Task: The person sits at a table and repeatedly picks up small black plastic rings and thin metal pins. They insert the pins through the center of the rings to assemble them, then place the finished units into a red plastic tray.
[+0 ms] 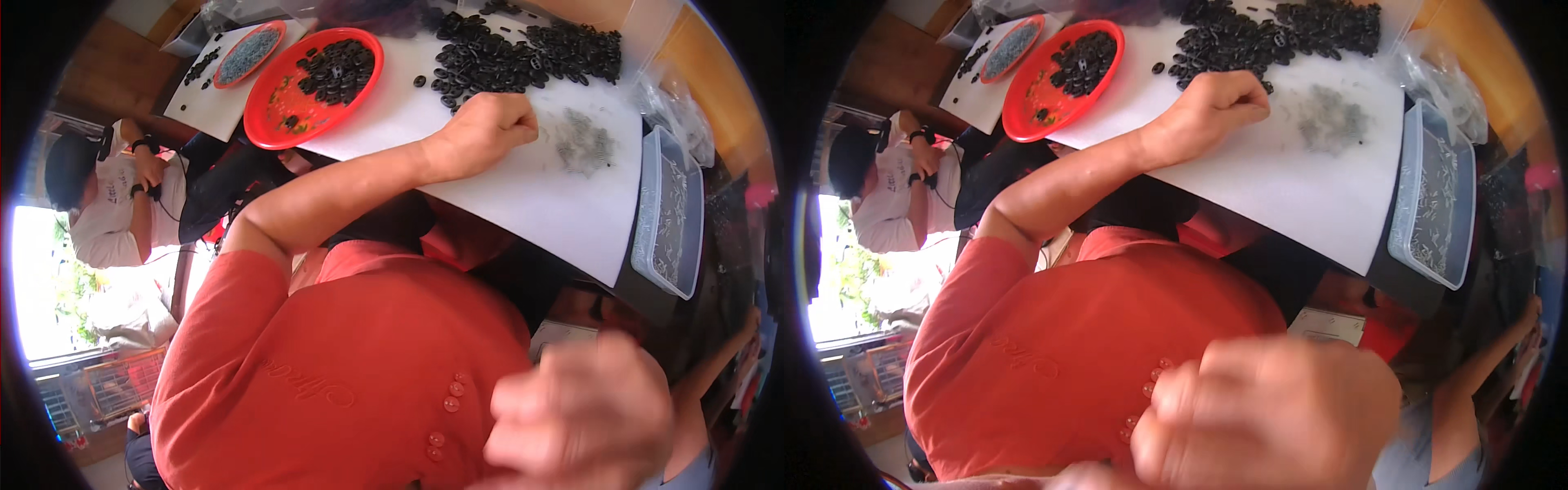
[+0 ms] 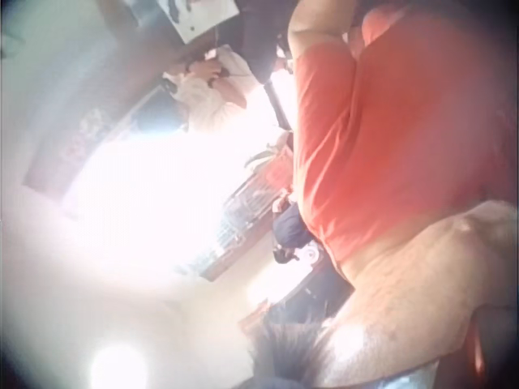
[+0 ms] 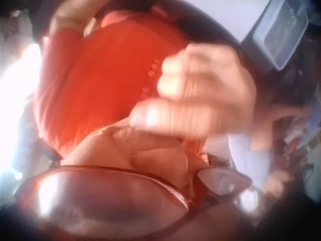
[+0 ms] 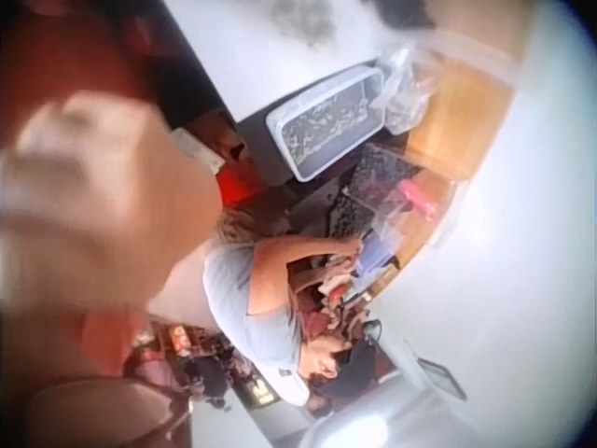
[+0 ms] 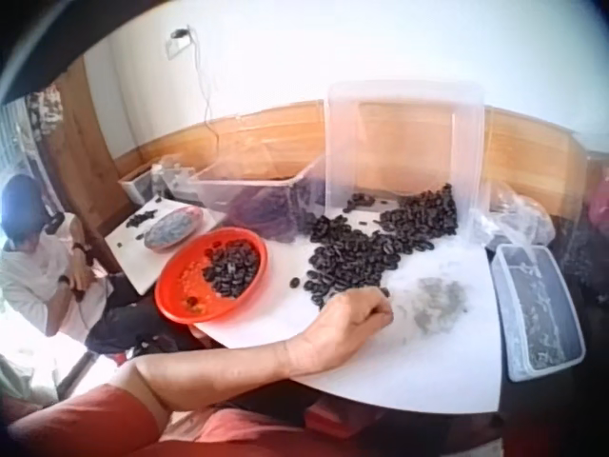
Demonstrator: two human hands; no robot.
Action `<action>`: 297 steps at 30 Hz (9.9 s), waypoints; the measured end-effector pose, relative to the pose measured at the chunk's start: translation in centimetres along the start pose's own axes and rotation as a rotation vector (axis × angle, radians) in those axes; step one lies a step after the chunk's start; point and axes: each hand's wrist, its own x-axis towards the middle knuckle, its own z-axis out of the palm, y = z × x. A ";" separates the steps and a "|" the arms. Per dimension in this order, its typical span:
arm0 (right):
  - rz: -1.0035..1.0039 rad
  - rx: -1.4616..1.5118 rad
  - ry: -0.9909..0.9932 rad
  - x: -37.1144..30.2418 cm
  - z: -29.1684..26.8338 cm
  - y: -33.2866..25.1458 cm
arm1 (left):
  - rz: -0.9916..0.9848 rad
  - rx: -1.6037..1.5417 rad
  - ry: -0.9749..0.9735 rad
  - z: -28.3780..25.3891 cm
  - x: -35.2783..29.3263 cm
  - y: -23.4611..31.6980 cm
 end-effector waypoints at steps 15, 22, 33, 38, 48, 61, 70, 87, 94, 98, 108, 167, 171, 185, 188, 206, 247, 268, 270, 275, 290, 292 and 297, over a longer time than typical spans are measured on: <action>0.455 -0.444 0.861 -1.0 1.1 13.9 | -0.613 -1.034 -0.155 -1.8 -1.3 3.3; 0.525 -0.388 0.886 -1.1 1.4 14.8 | -0.484 -0.821 -0.068 -2.4 -2.2 3.3; 0.765 -0.094 0.850 -0.1 1.3 14.2 | 0.276 -0.024 0.195 -1.7 -3.3 1.3; 0.826 0.100 0.850 -0.2 0.8 14.2 | 0.421 0.151 0.204 -2.0 -2.8 1.1; 0.779 -0.105 0.812 -0.3 0.6 15.1 | -0.353 -0.485 0.023 -2.3 -2.6 2.5; 0.805 0.032 0.870 -0.7 -0.1 16.4 | 0.235 -0.082 0.345 0.3 -2.1 -0.4; 0.859 0.018 0.916 1.2 0.1 15.7 | 0.246 0.151 0.342 1.0 -1.4 -1.1; 0.785 0.056 0.856 -0.8 -0.4 17.6 | -0.253 -0.607 0.155 -1.3 -2.1 0.7; 0.718 0.034 0.884 -1.1 -0.6 16.9 | -0.327 -0.568 0.059 -1.2 -1.6 1.5; 0.715 0.034 0.925 -1.3 -0.6 16.8 | -0.372 -0.558 0.047 -1.5 -1.3 2.5; 0.810 0.029 0.951 -1.2 -0.7 16.7 | -0.324 -0.477 0.080 -1.1 -0.7 2.2; 0.616 -0.218 1.064 -3.8 4.1 15.1 | 0.624 -1.190 -1.082 -5.7 -9.1 13.5; 0.590 -0.188 0.977 -2.6 4.9 15.9 | 0.626 -1.201 -1.086 -6.0 -9.8 13.7; 0.573 -0.118 1.030 -2.6 4.9 15.7 | 0.594 -1.218 -1.075 -5.6 -10.2 13.1; 0.614 -0.142 1.049 -2.9 4.8 15.4 | 0.581 -1.212 -1.059 -6.0 -10.2 12.9; 0.570 -0.068 1.024 -2.2 5.2 15.5 | 0.514 -1.092 -1.037 -5.2 -8.4 13.6; 0.523 -0.008 1.174 -3.0 4.8 15.0 | 0.387 0.523 -0.172 -6.5 -0.3 -0.8; 0.510 -0.319 1.068 -2.2 4.8 16.0 | -0.066 0.157 -0.212 -6.2 -1.2 0.1; 0.502 -0.200 1.102 -1.2 4.5 16.3 | -0.222 -0.079 -0.204 -6.0 -1.6 0.9; 0.556 -0.157 1.054 0.6 4.1 17.2 | -0.374 -0.376 -0.104 -5.1 -2.9 1.6; 0.619 -0.236 0.956 1.8 3.4 17.4 | -0.449 -0.558 0.011 -4.6 -4.2 1.0; 0.615 -0.274 0.933 1.6 3.4 17.6 | -0.399 -0.560 0.027 -4.2 -4.2 0.3; 0.601 -0.264 0.974 1.7 3.4 17.7 | -0.372 -0.555 0.048 -4.2 -4.3 0.2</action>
